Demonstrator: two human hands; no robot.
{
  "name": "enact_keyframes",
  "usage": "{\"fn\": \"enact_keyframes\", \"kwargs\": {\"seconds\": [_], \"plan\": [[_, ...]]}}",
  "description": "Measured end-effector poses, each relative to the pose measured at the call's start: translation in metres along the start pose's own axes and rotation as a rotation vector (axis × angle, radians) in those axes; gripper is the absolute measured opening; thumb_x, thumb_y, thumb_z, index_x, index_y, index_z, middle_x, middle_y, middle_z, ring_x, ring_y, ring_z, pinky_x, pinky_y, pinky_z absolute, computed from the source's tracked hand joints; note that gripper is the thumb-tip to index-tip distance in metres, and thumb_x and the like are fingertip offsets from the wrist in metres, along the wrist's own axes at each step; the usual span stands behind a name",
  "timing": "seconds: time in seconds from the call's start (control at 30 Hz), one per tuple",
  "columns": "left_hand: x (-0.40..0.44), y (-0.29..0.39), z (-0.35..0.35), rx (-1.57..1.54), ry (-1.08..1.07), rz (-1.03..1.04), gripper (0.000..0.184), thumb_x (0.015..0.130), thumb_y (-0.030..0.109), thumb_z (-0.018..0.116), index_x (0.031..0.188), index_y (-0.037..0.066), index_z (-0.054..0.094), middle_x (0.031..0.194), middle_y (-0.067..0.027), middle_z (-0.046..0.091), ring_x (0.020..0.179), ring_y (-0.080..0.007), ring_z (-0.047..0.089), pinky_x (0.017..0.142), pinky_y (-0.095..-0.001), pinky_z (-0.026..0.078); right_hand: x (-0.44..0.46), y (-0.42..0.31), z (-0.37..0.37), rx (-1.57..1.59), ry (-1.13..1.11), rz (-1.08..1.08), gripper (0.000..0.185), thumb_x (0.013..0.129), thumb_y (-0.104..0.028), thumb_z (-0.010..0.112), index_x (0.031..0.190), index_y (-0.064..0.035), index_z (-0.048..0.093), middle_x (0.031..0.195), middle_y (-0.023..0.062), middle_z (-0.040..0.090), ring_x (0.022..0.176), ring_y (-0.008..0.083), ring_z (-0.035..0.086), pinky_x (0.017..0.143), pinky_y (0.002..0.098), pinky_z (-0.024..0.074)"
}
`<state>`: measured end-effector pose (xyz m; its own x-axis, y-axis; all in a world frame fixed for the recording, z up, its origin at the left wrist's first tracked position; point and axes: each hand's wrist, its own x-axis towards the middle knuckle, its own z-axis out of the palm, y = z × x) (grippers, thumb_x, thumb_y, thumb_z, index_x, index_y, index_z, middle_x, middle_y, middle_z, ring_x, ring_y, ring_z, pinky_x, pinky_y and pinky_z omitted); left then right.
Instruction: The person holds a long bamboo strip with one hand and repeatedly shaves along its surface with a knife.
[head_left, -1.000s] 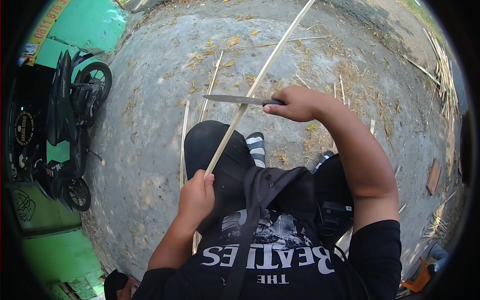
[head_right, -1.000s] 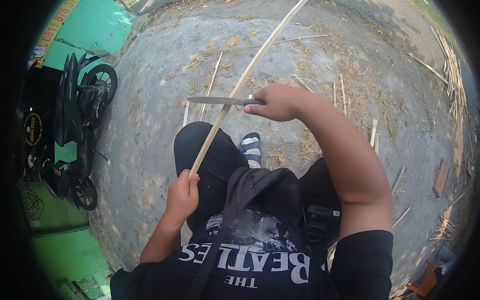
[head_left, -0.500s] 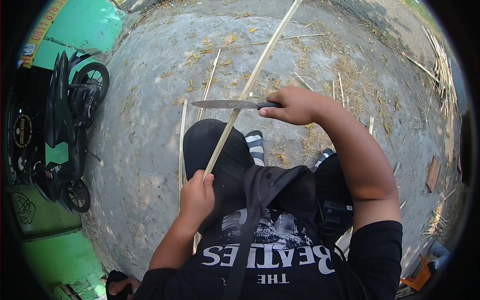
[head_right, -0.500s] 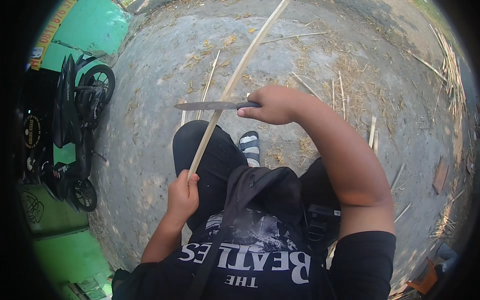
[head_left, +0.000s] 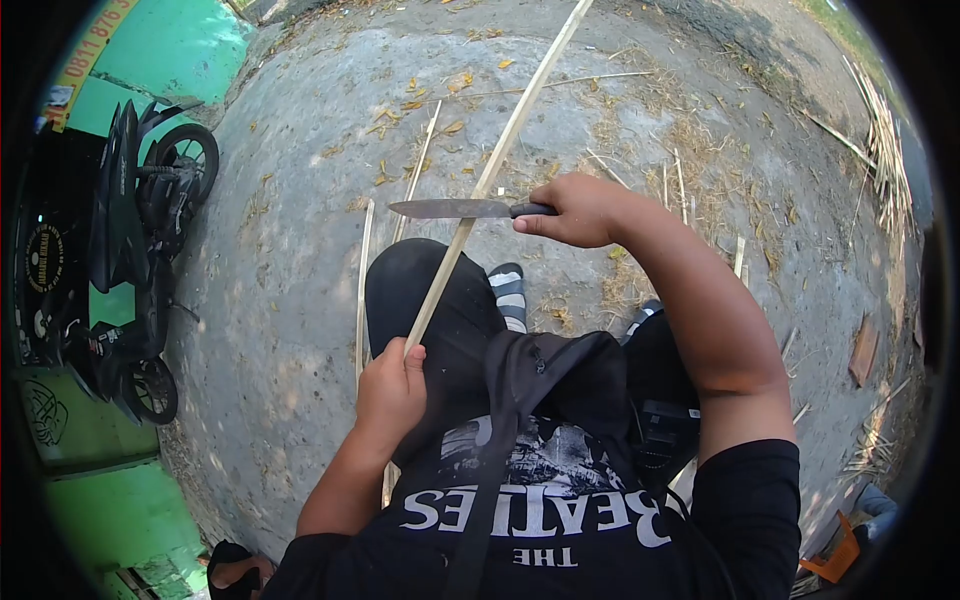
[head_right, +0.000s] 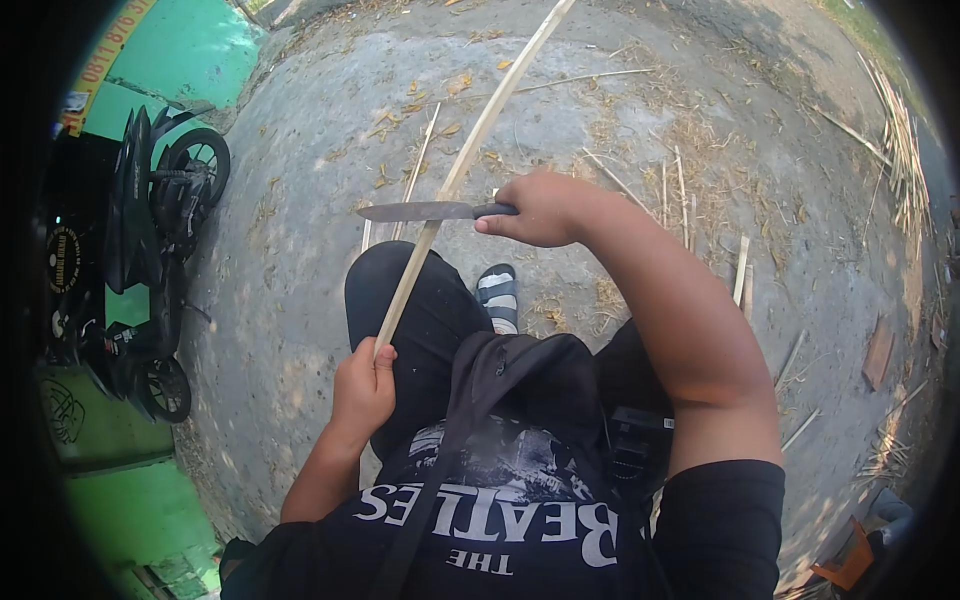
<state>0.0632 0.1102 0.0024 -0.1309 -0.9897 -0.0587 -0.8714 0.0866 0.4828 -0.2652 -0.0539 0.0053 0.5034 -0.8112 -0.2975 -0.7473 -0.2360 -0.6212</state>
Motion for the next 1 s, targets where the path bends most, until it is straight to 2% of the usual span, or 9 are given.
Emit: {"fn": "enact_keyframes", "kwargs": {"seconds": [0.03, 0.13, 0.23, 0.37, 0.47, 0.63, 0.77, 0.9, 1.0], "plan": [[0.001, -0.001, -0.001, 0.007, -0.007, -0.004, 0.033, 0.109, 0.027, 0.051, 0.091, 0.002, 0.061, 0.066, -0.0207, 0.060, 0.062, -0.0426, 0.062, 0.054, -0.0465, 0.043, -0.002, -0.005, 0.004, -0.029, -0.004, -0.004, 0.066, 0.099, -0.064, 0.056, 0.106, 0.0000, 0.073, 0.089, 0.0221, 0.072, 0.092, 0.0412, 0.070, 0.081, 0.0497, 0.0537], [0.001, 0.005, -0.004, 0.008, -0.035, -0.034, 0.030, 0.107, 0.025, 0.055, 0.089, 0.001, 0.056, 0.070, -0.0239, 0.062, 0.069, -0.0497, 0.062, 0.059, -0.0545, 0.046, -0.006, -0.013, 0.008, -0.091, -0.012, -0.027, 0.068, 0.099, -0.065, 0.054, 0.107, 0.0004, 0.073, 0.093, 0.0234, 0.072, 0.094, 0.0422, 0.069, 0.083, 0.0506, 0.0535], [0.000, 0.004, -0.002, -0.011, -0.004, -0.003, 0.030, 0.107, 0.025, 0.055, 0.089, 0.001, 0.056, 0.069, -0.0239, 0.061, 0.069, -0.0495, 0.062, 0.059, -0.0543, 0.046, -0.004, -0.007, -0.003, -0.027, -0.087, -0.023, 0.068, 0.100, -0.064, 0.052, 0.110, -0.0004, 0.072, 0.098, 0.0241, 0.072, 0.099, 0.0433, 0.069, 0.087, 0.0513, 0.0537], [-0.001, 0.001, 0.001, -0.021, 0.007, -0.010, 0.030, 0.107, 0.025, 0.055, 0.089, 0.002, 0.056, 0.068, -0.0238, 0.061, 0.068, -0.0493, 0.062, 0.058, -0.0540, 0.045, 0.004, -0.006, 0.020, -0.026, 0.036, -0.049, 0.060, 0.099, -0.060, 0.058, 0.102, -0.0017, 0.071, 0.087, 0.0244, 0.069, 0.088, 0.0437, 0.068, 0.079, 0.0520, 0.0525], [0.001, 0.003, 0.000, -0.012, 0.008, -0.017, 0.030, 0.107, 0.025, 0.055, 0.089, 0.001, 0.056, 0.069, -0.0239, 0.061, 0.068, -0.0492, 0.062, 0.058, -0.0539, 0.045, -0.010, -0.028, 0.012, -0.109, -0.035, -0.027, 0.067, 0.099, -0.066, 0.052, 0.108, -0.0024, 0.073, 0.099, 0.0234, 0.072, 0.101, 0.0419, 0.069, 0.088, 0.0510, 0.0537], [0.002, 0.005, -0.003, -0.002, -0.018, -0.014, 0.029, 0.106, 0.025, 0.056, 0.089, 0.002, 0.056, 0.069, -0.0238, 0.061, 0.068, -0.0492, 0.062, 0.058, -0.0544, 0.045, 0.002, -0.015, 0.008, -0.079, -0.044, 0.007, 0.066, 0.099, -0.065, 0.052, 0.112, -0.0032, 0.073, 0.101, 0.0234, 0.072, 0.102, 0.0420, 0.069, 0.089, 0.0511, 0.0538], [0.002, 0.004, -0.001, 0.009, -0.012, -0.026, 0.029, 0.106, 0.024, 0.056, 0.089, 0.002, 0.055, 0.070, -0.0236, 0.062, 0.069, -0.0490, 0.062, 0.059, -0.0549, 0.045, -0.012, -0.034, 0.012, -0.135, -0.041, -0.025, 0.066, 0.100, -0.063, 0.053, 0.112, -0.0016, 0.073, 0.098, 0.0232, 0.073, 0.099, 0.0418, 0.070, 0.087, 0.0507, 0.0540], [-0.003, 0.005, -0.001, 0.020, -0.007, -0.012, 0.028, 0.106, 0.024, 0.056, 0.089, 0.001, 0.055, 0.072, -0.0236, 0.062, 0.070, -0.0489, 0.062, 0.059, -0.0552, 0.045, 0.003, 0.010, -0.015, -0.029, 0.152, 0.130, 0.065, 0.100, -0.062, 0.054, 0.109, -0.0004, 0.073, 0.091, 0.0229, 0.072, 0.093, 0.0421, 0.070, 0.082, 0.0499, 0.0535], [0.001, 0.007, -0.005, 0.040, -0.028, -0.017, 0.028, 0.106, 0.024, 0.055, 0.089, 0.001, 0.055, 0.072, -0.0238, 0.062, 0.070, -0.0492, 0.062, 0.060, -0.0553, 0.045, -0.002, 0.011, -0.003, 0.021, 0.033, 0.068, 0.065, 0.100, -0.062, 0.054, 0.109, -0.0003, 0.073, 0.093, 0.0239, 0.072, 0.094, 0.0421, 0.070, 0.083, 0.0501, 0.0538]]}}
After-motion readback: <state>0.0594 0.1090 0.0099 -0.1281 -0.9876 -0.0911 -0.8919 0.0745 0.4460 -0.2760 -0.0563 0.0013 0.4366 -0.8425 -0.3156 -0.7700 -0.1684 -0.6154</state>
